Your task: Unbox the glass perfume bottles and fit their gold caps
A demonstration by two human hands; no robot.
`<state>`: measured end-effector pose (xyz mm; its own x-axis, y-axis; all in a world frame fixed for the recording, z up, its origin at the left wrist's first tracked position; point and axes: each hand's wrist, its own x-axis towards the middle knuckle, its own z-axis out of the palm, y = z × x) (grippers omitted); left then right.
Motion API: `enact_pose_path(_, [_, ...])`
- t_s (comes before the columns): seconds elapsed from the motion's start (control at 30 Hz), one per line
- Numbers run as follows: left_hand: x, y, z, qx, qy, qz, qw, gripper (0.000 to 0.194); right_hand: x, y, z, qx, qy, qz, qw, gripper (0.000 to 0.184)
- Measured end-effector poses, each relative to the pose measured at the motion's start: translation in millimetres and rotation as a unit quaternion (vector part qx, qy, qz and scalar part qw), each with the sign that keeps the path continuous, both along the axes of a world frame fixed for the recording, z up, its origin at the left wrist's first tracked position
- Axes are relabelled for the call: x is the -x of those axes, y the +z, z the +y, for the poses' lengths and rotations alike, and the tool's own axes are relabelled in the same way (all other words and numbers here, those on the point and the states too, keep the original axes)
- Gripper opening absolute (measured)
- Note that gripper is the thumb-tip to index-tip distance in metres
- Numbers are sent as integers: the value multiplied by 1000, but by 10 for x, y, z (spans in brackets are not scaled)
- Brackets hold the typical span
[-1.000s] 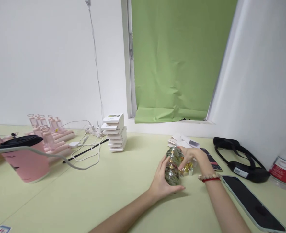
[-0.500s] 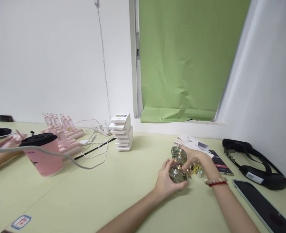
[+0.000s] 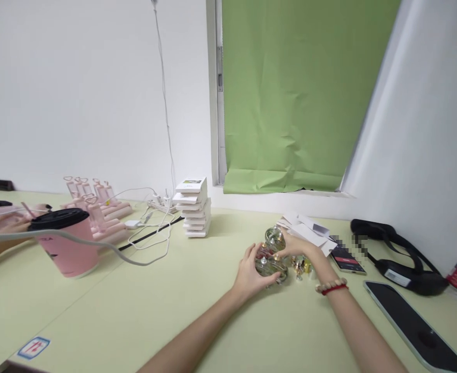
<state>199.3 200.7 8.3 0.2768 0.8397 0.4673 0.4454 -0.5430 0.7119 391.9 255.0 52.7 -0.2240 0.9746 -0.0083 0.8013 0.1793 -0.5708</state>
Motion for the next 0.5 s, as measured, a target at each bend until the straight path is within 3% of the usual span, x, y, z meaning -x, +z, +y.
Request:
enact_pose_path(0.2, [9, -5, 5, -5, 4, -2, 1000, 80, -23, 90, -46, 75, -8, -33, 997, 97])
enact_pose_path(0.33, [2, -15, 4, -9, 9, -2, 1000, 79, -81, 117, -53, 54, 38, -22, 998, 75])
enact_pose_path(0.5, [-3, -31, 9, -22, 7, -6, 1000, 77, -64, 142, -62, 50, 6, -51, 997, 55])
